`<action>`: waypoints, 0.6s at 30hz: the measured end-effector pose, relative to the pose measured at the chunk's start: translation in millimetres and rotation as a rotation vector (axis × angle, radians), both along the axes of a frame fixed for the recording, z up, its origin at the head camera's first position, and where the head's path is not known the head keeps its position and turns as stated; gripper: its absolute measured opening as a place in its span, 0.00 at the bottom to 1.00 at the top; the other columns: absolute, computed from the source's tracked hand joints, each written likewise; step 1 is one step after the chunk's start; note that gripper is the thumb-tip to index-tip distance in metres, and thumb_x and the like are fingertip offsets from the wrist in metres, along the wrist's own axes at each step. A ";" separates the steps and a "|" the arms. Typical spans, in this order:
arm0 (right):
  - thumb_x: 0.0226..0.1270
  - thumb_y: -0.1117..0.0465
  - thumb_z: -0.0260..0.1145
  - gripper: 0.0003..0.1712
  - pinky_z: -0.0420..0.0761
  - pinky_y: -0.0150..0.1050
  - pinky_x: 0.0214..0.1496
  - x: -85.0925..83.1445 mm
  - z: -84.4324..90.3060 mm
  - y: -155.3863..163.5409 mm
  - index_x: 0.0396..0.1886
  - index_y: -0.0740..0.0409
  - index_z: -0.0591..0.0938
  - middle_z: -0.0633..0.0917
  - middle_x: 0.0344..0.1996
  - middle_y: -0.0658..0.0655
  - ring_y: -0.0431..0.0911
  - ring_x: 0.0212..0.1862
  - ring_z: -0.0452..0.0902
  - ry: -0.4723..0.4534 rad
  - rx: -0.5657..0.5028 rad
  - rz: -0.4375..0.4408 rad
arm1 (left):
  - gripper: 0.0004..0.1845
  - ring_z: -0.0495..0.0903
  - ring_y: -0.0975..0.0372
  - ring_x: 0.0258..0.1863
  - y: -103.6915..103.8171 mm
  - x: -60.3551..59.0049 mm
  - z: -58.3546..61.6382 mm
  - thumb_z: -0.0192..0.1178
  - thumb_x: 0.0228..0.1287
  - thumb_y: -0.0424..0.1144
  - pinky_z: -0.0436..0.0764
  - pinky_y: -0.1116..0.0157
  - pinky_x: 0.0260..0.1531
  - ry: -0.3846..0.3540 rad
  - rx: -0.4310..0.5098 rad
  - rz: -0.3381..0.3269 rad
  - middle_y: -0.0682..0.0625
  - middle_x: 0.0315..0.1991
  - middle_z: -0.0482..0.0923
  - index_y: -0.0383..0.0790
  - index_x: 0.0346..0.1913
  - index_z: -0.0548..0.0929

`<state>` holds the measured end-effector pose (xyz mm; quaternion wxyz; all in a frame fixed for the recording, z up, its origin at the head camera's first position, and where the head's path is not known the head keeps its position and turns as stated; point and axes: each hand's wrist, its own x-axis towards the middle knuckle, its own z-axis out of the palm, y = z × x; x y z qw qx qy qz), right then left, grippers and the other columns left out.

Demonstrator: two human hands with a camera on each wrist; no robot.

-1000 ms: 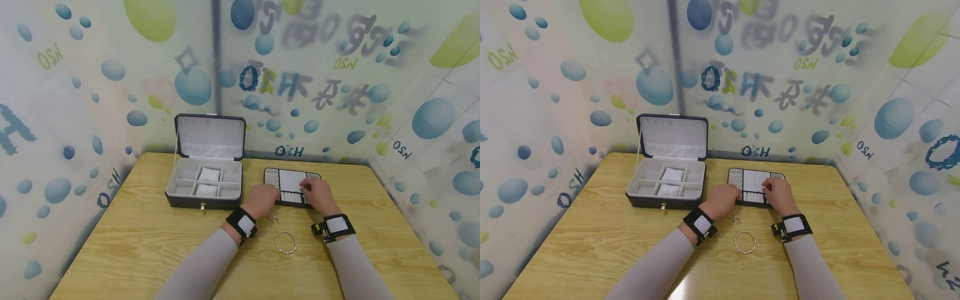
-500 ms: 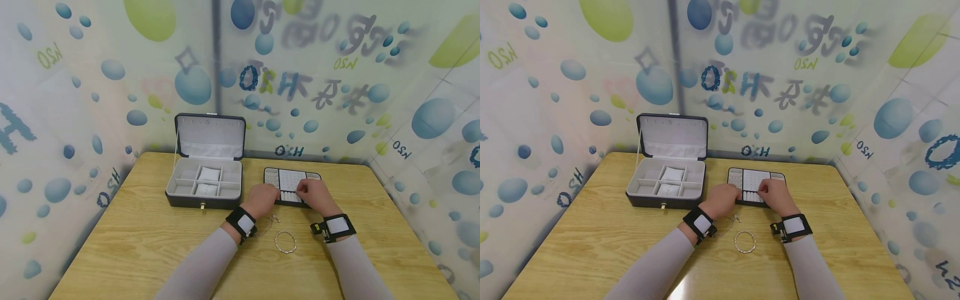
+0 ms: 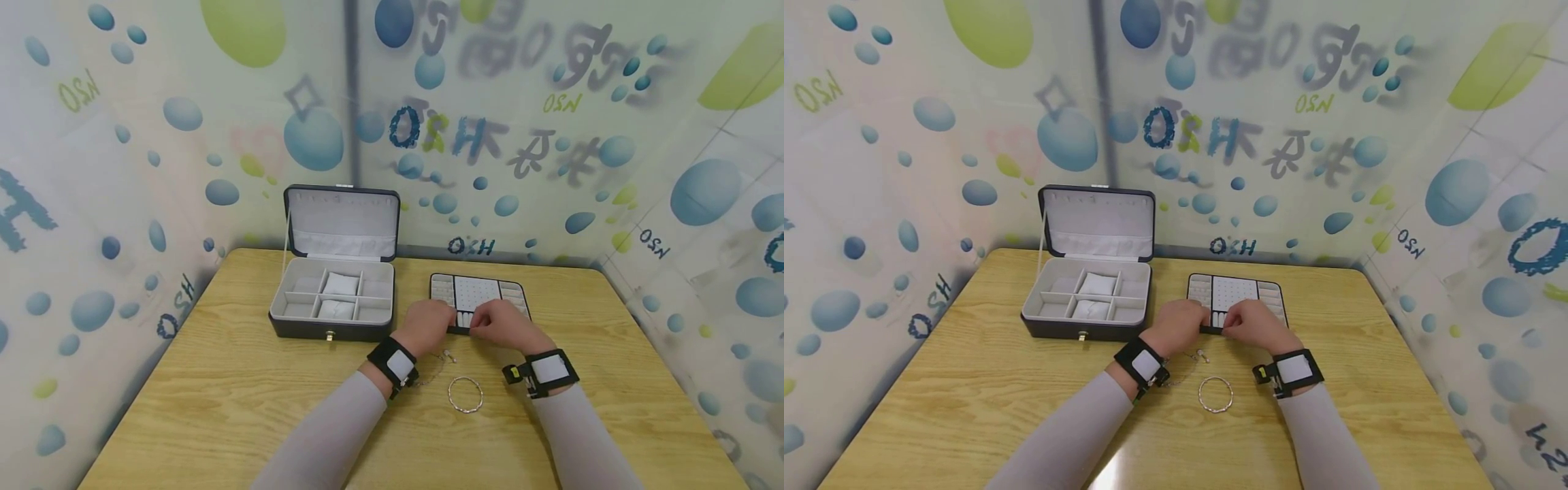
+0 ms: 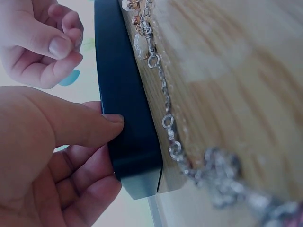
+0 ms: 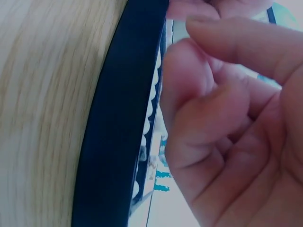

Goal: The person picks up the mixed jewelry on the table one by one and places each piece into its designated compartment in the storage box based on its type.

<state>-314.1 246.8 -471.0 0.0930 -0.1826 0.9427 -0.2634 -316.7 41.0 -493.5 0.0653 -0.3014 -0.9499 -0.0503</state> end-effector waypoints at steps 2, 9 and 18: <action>0.64 0.63 0.75 0.06 0.76 0.37 0.33 0.6 -1.1 -0.8 0.28 0.51 0.89 0.84 0.23 0.47 0.42 0.28 0.75 -0.013 -0.012 0.028 | 0.07 0.76 0.66 0.28 0.0 -0.1 -0.5 0.69 0.68 0.36 0.74 0.65 0.24 0.001 0.002 0.001 0.58 0.30 0.83 0.53 0.33 0.87; 0.62 0.66 0.75 0.06 0.78 0.39 0.31 2.1 -1.8 -4.5 0.27 0.52 0.89 0.84 0.22 0.47 0.42 0.25 0.76 -0.111 -0.061 0.106 | 0.07 0.75 0.65 0.28 0.0 -0.4 -1.1 0.68 0.69 0.35 0.72 0.66 0.22 -0.013 0.004 0.009 0.58 0.29 0.81 0.52 0.34 0.86; 0.61 0.70 0.72 0.05 0.78 0.36 0.26 4.3 -5.0 -10.5 0.31 0.56 0.90 0.83 0.18 0.48 0.40 0.19 0.75 -0.242 -0.086 0.199 | 0.06 0.78 0.65 0.29 0.1 0.1 -0.3 0.67 0.71 0.37 0.76 0.64 0.23 0.007 0.005 0.015 0.57 0.32 0.85 0.53 0.36 0.88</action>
